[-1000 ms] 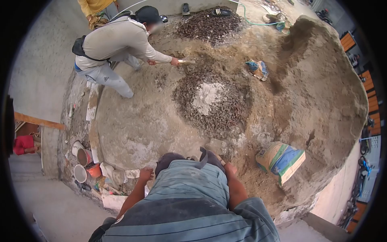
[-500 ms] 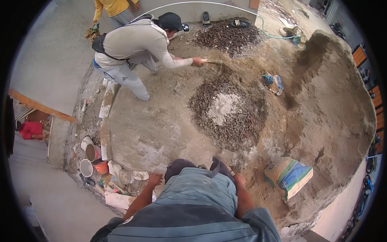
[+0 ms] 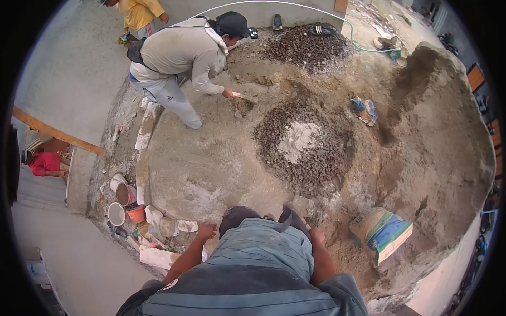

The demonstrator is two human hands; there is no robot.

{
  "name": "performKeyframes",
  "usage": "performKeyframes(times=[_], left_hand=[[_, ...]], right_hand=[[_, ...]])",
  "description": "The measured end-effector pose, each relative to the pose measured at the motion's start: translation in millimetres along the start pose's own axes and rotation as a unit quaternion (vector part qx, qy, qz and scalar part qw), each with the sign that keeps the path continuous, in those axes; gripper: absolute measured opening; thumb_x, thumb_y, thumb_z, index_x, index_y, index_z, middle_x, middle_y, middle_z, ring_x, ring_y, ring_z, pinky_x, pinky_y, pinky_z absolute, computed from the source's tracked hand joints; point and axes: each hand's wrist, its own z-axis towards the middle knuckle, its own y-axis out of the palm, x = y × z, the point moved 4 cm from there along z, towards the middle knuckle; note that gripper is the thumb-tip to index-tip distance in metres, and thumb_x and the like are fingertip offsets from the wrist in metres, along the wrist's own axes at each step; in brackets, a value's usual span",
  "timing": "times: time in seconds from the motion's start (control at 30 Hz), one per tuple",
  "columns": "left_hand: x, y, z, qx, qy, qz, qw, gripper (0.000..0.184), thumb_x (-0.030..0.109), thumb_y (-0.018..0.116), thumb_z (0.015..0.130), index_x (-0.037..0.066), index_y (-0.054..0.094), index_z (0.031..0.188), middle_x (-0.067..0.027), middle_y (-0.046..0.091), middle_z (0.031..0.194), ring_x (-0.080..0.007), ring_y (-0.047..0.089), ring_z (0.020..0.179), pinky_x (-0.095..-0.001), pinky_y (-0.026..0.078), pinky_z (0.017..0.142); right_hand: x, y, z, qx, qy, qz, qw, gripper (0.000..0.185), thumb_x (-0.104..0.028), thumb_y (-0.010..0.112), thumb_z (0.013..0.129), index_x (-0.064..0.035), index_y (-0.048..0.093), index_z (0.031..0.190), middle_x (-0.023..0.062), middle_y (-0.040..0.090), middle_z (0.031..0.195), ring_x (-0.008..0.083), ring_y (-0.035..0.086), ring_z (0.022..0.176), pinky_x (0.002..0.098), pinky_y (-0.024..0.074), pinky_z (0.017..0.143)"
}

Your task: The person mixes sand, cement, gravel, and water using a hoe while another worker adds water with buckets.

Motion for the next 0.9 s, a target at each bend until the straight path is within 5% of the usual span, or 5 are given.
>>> performKeyframes(times=[0.9], left_hand=[[15,-6,-17,-0.008,-0.013,-0.003,1.0,0.015,0.02,0.06,0.086,0.006,0.063,0.091,-0.0069,0.064,0.072,-0.0164,0.06,0.055,-0.0314,0.049,0.048]], right_hand=[[-8,1,-2,-0.011,-0.01,0.008,1.0,0.04,-0.037,0.055,0.086,-0.0113,0.07,0.113,0.0157,0.064,0.122,0.0329,0.061,0.115,0.0433,0.0513,0.09]])
